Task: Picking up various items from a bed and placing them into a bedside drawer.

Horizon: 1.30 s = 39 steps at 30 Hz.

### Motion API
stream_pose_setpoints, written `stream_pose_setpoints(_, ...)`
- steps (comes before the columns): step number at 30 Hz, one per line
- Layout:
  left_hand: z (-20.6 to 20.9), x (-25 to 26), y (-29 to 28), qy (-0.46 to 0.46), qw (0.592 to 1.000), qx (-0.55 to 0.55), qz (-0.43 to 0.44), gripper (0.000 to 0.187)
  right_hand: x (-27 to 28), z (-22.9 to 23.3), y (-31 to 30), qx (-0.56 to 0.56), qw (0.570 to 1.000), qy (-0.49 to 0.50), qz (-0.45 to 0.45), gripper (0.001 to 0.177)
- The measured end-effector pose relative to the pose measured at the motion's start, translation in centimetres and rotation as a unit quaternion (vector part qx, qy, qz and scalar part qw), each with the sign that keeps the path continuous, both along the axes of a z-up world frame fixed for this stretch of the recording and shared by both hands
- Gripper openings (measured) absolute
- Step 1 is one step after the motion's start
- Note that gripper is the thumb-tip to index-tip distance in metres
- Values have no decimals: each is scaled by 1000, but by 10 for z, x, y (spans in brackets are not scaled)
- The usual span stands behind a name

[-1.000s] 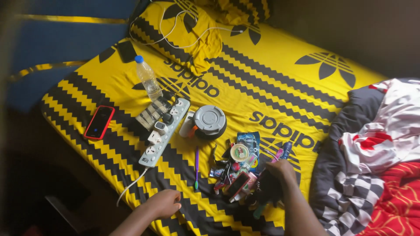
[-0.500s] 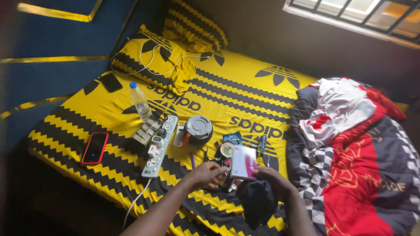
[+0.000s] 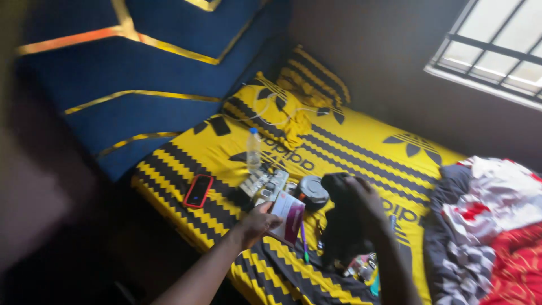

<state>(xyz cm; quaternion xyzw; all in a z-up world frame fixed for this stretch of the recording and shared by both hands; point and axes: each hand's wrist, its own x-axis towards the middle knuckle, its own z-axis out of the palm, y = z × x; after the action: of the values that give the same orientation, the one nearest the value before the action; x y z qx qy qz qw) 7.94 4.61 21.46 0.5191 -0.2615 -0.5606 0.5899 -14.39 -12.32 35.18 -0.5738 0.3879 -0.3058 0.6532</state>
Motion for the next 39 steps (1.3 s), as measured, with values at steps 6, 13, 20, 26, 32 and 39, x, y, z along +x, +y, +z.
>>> stream_pose_setpoints(6,42,30,58,-123,982,-64,126,52,107,-24,125,-542,816,-60,190,23)
stream_pose_setpoints(13,11,61,142,-137,980,44,140,43,153,-23,188,-491,843,-34,217,16)
stream_pose_setpoints(20,-94,60,243,-38,960,84,264,45,182,-78,221,-471,796,-17,381,29)
stream_pose_setpoints(26,-158,-15,396,51,895,236,376,39,183,-168,227,-402,751,122,510,28)
stream_pose_setpoints(32,-275,-11,505,128,828,316,445,31,219,-214,265,-353,722,241,544,34)
stream_pose_setpoints(39,-330,40,520,202,756,293,550,25,298,-294,345,-323,720,264,555,38)
